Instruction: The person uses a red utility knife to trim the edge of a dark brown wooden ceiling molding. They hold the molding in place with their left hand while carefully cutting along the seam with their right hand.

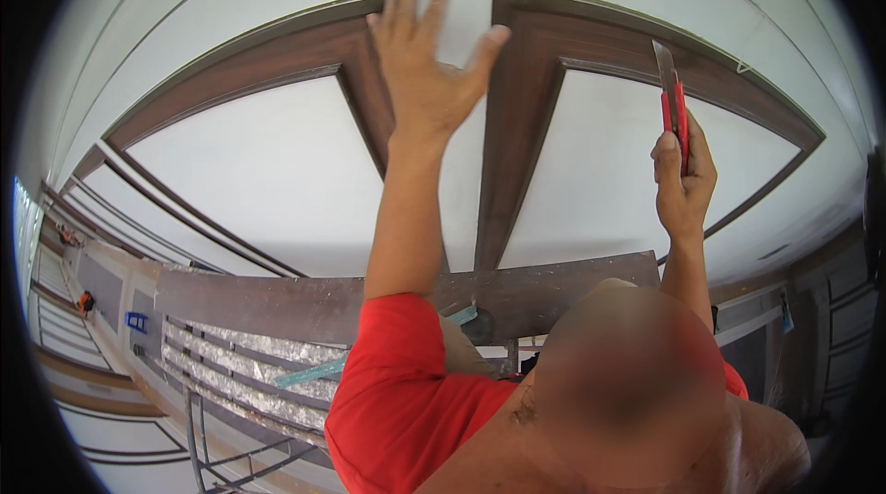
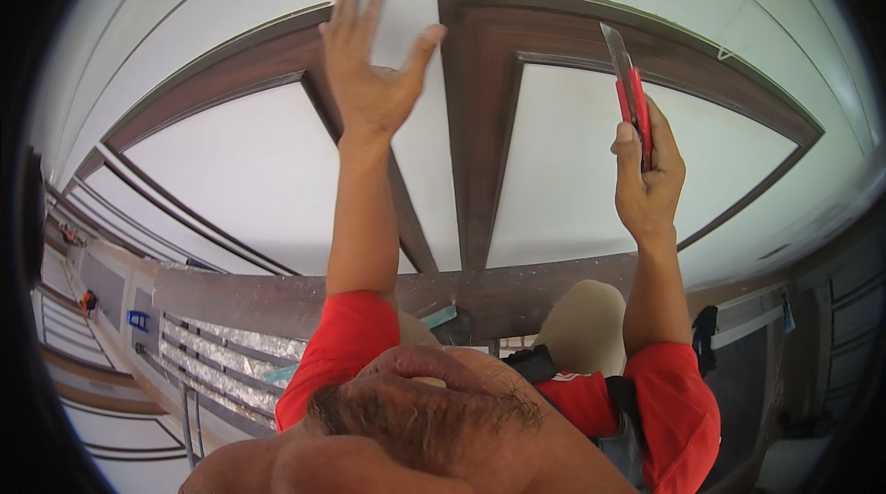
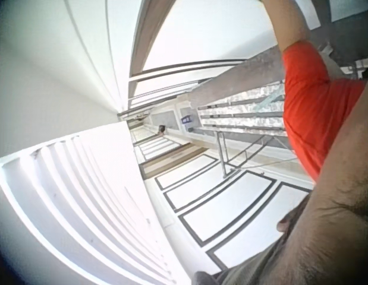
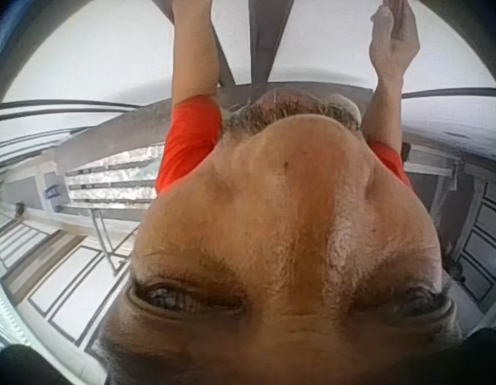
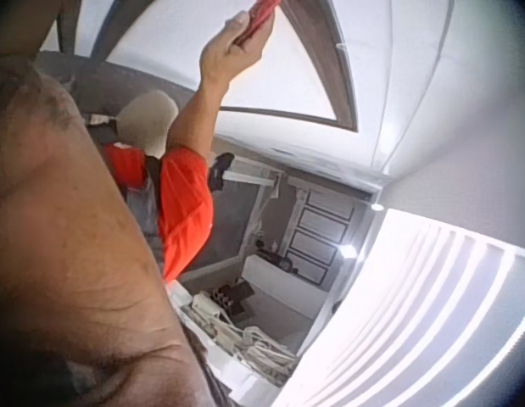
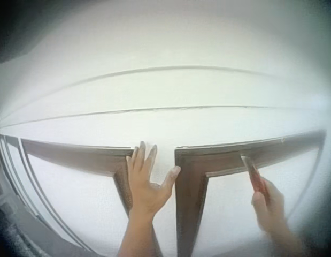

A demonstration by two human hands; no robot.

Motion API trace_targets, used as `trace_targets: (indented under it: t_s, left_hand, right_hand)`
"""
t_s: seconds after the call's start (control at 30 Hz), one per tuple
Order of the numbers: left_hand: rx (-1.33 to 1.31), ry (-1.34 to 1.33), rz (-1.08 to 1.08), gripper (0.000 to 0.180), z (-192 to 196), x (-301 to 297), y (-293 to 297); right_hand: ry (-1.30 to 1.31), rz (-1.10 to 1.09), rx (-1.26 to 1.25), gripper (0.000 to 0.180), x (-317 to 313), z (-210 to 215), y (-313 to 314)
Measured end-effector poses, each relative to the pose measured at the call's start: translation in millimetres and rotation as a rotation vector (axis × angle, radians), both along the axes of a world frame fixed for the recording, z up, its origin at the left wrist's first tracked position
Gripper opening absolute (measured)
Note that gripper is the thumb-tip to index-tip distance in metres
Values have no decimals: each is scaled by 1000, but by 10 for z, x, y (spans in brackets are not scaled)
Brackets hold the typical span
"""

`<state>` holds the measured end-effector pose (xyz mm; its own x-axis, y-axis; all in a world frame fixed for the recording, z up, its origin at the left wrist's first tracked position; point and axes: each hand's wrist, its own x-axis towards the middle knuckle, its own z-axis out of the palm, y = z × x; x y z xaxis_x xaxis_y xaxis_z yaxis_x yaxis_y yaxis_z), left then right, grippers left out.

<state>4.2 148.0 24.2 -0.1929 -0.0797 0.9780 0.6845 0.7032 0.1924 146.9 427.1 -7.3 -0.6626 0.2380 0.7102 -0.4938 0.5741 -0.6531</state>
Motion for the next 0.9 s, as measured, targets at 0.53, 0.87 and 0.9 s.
trace_targets:
  t_s: [0.53,0.87,0.9]
  left_hand:
    - [-129,142,364,54,902,-113,247]
    - [-29,253,-179,46,573,78,236]
    - [65,262,-120,47,518,88,140]
  right_hand:
    - [-118,62,-84,40,-43,-426,154]
    - [-51,52,37,45,-69,-64,53]
    - [-35,30,102,45,-87,53,-17]
